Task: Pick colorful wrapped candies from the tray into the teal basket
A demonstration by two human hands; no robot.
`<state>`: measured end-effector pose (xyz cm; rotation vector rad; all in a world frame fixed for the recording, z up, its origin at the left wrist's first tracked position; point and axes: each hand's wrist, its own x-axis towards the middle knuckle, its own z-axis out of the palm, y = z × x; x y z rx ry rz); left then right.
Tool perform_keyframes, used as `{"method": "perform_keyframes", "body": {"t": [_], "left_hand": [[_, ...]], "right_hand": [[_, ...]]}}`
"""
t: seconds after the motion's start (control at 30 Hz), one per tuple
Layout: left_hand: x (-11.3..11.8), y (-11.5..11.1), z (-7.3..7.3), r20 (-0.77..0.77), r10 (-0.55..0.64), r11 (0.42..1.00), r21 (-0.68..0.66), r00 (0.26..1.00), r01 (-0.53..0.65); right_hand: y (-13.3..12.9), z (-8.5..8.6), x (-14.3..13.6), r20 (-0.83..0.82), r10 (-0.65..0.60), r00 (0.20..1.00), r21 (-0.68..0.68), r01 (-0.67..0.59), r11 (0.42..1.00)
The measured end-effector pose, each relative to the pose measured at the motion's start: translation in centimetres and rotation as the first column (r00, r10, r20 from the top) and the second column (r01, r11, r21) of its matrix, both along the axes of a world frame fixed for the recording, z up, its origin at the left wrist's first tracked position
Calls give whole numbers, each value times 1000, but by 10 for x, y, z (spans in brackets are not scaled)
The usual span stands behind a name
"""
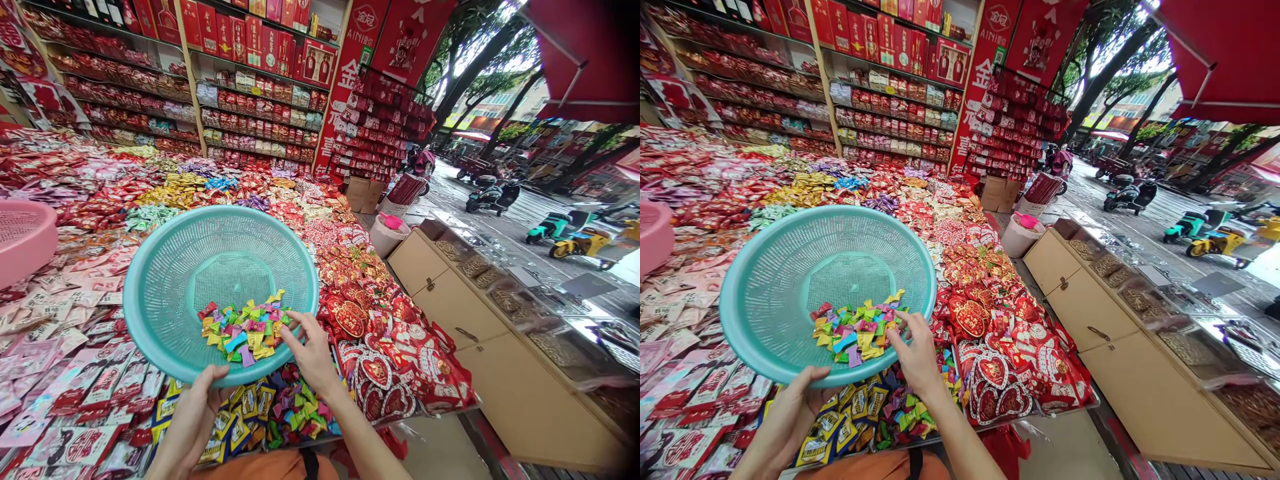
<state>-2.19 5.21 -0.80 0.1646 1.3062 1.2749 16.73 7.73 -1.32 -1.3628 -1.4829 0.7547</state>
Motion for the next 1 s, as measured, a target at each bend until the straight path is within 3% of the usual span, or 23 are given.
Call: {"method": "perform_keyframes", "body": {"t": [0.17, 0.27, 0.37, 0.63, 0.83, 1.0], "left_hand": [[-1, 2, 2, -14, 2, 1000, 8, 1000, -2], [-1, 3, 2, -22, 3, 1000, 18, 1000, -3], [-3, 2, 1, -28, -3, 1000, 27, 1000, 4], [-4, -1, 1, -31, -1, 999, 43, 1000, 2], [-5, -2, -3, -21, 2, 999, 39, 1000, -1], [-6, -2, -6, -12, 8, 999, 31, 1000, -8]], "right_hand": [[-32, -35, 39, 162, -63, 985, -68, 75, 995], [-50, -57, 52, 328, 8, 945, -207, 64, 976], [-62, -69, 52, 446, 90, 890, -327, 68, 942], [-63, -81, 45, 563, 155, 812, -380, 87, 921], [-62, -82, 43, 547, 176, 819, -413, 81, 907], [-59, -71, 44, 469, 139, 872, -408, 74, 910]]}}
